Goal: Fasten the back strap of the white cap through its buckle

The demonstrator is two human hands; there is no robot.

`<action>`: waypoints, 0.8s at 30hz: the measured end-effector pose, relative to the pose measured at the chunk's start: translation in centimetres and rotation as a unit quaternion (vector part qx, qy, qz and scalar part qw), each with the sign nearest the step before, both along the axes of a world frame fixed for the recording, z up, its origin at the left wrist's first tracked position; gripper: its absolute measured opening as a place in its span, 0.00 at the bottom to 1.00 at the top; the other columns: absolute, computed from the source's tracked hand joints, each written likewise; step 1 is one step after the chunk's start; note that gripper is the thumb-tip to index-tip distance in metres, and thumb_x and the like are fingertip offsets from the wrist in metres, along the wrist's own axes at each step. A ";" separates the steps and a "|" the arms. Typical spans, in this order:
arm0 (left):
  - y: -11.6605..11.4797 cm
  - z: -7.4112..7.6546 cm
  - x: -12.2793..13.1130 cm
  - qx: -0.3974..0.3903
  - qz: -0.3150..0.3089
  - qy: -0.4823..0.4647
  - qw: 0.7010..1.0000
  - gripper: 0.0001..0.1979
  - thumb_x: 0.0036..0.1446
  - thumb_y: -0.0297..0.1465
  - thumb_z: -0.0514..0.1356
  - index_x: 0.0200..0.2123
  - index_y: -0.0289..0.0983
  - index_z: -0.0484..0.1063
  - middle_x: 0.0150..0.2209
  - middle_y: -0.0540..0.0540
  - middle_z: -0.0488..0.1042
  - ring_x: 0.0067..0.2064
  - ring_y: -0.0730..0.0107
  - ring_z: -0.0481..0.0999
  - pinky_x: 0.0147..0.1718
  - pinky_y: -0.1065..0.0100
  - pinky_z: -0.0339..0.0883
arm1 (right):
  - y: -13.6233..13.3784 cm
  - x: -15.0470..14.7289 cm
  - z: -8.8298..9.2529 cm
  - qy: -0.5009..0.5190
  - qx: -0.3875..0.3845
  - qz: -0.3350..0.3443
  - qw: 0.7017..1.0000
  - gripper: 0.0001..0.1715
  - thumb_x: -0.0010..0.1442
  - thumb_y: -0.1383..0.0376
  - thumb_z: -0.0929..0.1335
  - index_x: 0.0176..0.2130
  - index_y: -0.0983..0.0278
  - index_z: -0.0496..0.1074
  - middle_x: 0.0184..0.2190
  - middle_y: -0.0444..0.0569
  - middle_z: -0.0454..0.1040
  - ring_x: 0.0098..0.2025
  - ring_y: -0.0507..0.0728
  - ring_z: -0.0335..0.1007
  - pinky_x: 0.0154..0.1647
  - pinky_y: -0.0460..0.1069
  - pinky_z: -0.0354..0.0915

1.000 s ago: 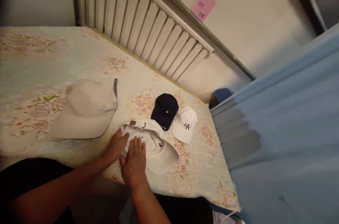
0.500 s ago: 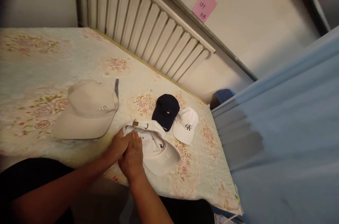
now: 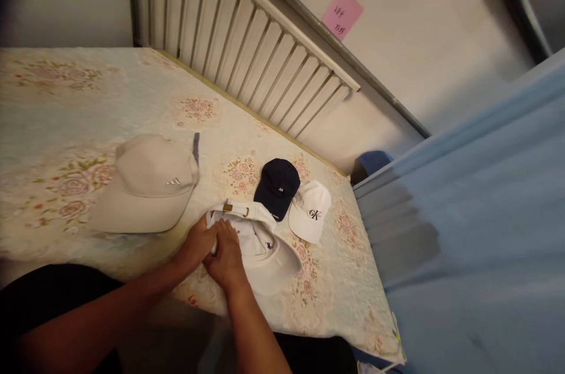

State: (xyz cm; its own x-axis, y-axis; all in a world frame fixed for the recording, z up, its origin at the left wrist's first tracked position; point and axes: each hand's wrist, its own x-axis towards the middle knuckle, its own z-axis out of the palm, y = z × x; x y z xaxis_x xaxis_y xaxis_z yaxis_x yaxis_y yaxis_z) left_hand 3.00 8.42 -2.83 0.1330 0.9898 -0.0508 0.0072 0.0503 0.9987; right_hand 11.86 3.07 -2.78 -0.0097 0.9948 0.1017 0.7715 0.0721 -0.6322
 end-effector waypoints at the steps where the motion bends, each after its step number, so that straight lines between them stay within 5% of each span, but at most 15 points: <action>1: 0.1 -0.2 0.0 0.005 0.001 0.005 1.000 0.20 0.53 0.27 0.51 0.50 0.35 0.67 0.46 0.41 0.76 0.48 0.62 0.74 0.52 0.61 0.64 | 0.0 0.3 0.4 0.039 -0.004 -0.007 0.999 0.40 0.48 0.68 0.68 0.61 0.66 0.59 0.62 0.56 0.61 0.65 0.62 0.53 0.65 0.59 0.49; 10: 0.2 0.1 -0.2 0.016 -0.007 0.008 1.000 0.27 0.51 0.22 0.50 0.56 0.35 0.64 0.53 0.42 0.72 0.54 0.64 0.70 0.57 0.61 0.59 | 2.3 1.7 3.3 0.188 0.062 -0.154 0.968 0.19 0.53 0.65 0.65 0.45 0.66 0.74 0.44 0.53 0.78 0.46 0.60 0.73 0.51 0.54 0.65; 15: 0.2 0.5 -0.3 -0.028 -0.006 0.013 1.000 0.27 0.52 0.24 0.50 0.57 0.31 0.63 0.56 0.38 0.69 0.58 0.60 0.66 0.58 0.58 0.55 | 3.0 1.7 4.4 0.318 0.084 -0.240 0.913 0.16 0.51 0.64 0.67 0.41 0.66 0.73 0.41 0.52 0.79 0.45 0.59 0.74 0.50 0.53 0.65; 19: 0.1 0.6 -0.3 -0.025 -0.001 -0.006 1.000 0.27 0.51 0.24 0.51 0.56 0.33 0.64 0.54 0.39 0.71 0.57 0.60 0.67 0.58 0.58 0.57 | 2.1 1.0 4.8 0.402 0.077 -0.211 0.888 0.19 0.51 0.62 0.68 0.44 0.65 0.72 0.44 0.51 0.78 0.46 0.57 0.73 0.49 0.52 0.66; 24: 0.1 0.6 -0.3 -0.011 0.001 -0.016 1.000 0.27 0.49 0.23 0.52 0.55 0.34 0.65 0.51 0.40 0.73 0.55 0.60 0.69 0.56 0.57 0.58 | 1.5 -0.2 5.7 0.561 0.050 -0.166 0.810 0.16 0.49 0.63 0.72 0.40 0.64 0.74 0.41 0.49 0.78 0.43 0.55 0.74 0.48 0.51 0.68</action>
